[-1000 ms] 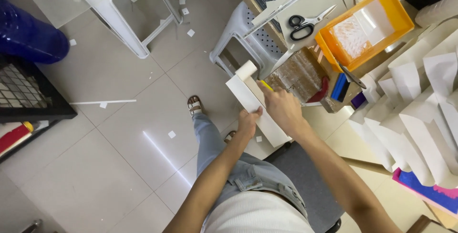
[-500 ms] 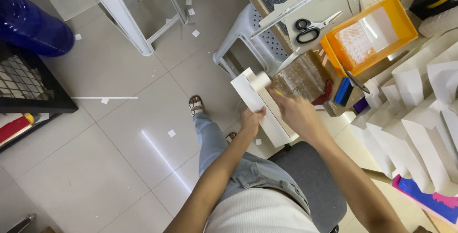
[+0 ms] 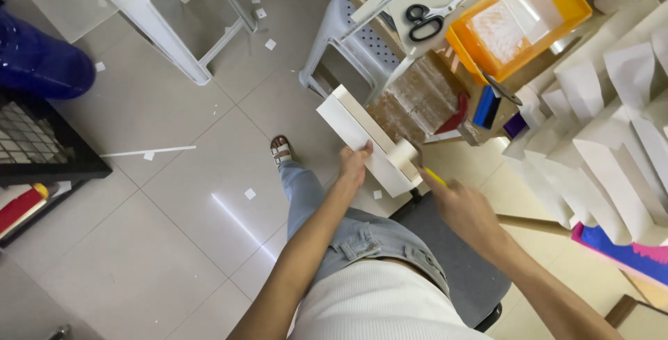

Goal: Smoothing the edges or surfaces of white cardboard strips using a handheld plastic scraper tool.

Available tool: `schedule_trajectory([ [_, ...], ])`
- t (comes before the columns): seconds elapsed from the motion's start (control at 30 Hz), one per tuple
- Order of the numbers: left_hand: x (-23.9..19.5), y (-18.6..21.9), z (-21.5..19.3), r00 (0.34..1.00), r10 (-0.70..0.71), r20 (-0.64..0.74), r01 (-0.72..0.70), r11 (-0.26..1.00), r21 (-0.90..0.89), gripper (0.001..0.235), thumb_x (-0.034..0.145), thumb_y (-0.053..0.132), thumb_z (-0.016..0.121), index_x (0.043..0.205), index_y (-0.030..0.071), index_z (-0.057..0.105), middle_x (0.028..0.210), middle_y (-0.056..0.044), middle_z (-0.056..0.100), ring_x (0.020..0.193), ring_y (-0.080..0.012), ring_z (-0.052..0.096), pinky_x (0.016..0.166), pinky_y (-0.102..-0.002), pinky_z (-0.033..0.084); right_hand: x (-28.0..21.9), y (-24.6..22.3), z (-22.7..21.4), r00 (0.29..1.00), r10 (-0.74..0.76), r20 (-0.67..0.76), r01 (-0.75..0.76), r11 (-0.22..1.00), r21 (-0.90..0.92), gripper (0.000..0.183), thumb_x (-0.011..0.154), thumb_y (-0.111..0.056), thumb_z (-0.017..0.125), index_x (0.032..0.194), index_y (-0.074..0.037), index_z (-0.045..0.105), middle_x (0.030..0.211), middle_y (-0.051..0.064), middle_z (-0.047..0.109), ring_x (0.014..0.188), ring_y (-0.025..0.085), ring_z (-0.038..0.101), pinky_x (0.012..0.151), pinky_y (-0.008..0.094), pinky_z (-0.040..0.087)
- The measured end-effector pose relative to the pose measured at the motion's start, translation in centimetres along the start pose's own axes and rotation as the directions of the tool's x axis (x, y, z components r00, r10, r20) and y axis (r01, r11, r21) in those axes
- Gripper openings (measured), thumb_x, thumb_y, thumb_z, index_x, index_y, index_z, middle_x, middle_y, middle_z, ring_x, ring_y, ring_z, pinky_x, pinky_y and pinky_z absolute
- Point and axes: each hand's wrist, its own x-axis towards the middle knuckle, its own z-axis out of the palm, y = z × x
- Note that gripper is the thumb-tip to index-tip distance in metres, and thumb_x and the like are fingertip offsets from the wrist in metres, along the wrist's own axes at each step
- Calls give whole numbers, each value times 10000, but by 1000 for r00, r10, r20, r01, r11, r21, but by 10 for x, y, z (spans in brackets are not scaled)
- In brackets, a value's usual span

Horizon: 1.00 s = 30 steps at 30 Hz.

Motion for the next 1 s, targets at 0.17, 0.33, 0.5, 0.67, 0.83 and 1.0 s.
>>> schedule_trajectory([
  [0.17, 14, -13, -6, 1000, 32, 1, -32, 999, 29, 456, 845, 94, 817, 1242, -21, 624, 1095, -125, 712, 1096, -176, 612, 1046, -366, 423, -26, 7, 8, 999, 35, 6, -35, 999, 31, 434, 945, -138, 528, 1361, -242, 593, 841, 215, 738, 716, 355, 769, 586, 460, 643],
  [0.33, 19, -17, -9, 999, 45, -16, -45, 999, 11, 504, 835, 64, 825, 1291, 15, 615, 1137, -110, 712, 1122, -162, 619, 1040, -340, 437, -19, 7, 22, 997, -12, -71, 21, 992, 126, 507, 977, -131, 516, 1452, -308, 500, 822, 183, 721, 693, 324, 763, 547, 428, 624],
  [0.5, 15, -20, -4, 995, 78, -56, -78, 997, 7, 542, 838, 56, 821, 1321, -15, 585, 1175, -118, 692, 1129, -148, 591, 1034, -327, 450, -51, 23, 28, 995, 95, 12, -96, 994, 43, 496, 955, -151, 540, 1414, -340, 541, 818, 159, 744, 637, 271, 765, 539, 377, 620],
  [0.67, 23, -24, -13, 996, 70, -46, -71, 997, -7, 538, 832, 67, 836, 1308, -4, 596, 1172, -124, 699, 1105, -155, 605, 1009, -328, 474, -45, 33, 43, 996, 85, -8, -83, 989, 125, 434, 994, -197, 522, 1406, -327, 560, 795, 139, 748, 606, 246, 753, 538, 364, 612],
  [0.83, 42, -39, -20, 995, 79, -62, -81, 996, -30, 513, 827, 71, 844, 1285, 10, 621, 1156, -123, 717, 1077, -158, 633, 968, -315, 512, -50, 31, 42, 993, 118, 16, -119, 985, 121, 449, 993, -205, 519, 1421, -340, 539, 784, 116, 750, 580, 220, 743, 537, 350, 605],
  [1.0, 44, -42, -24, 996, 78, -52, -79, 996, -31, 492, 817, 73, 852, 1259, 32, 638, 1128, -118, 728, 1043, -148, 647, 942, -316, 531, -70, 43, 57, 994, 111, 3, -110, 986, 124, 449, 974, -177, 545, 1394, -335, 557, 751, 115, 747, 542, 224, 730, 504, 348, 599],
])
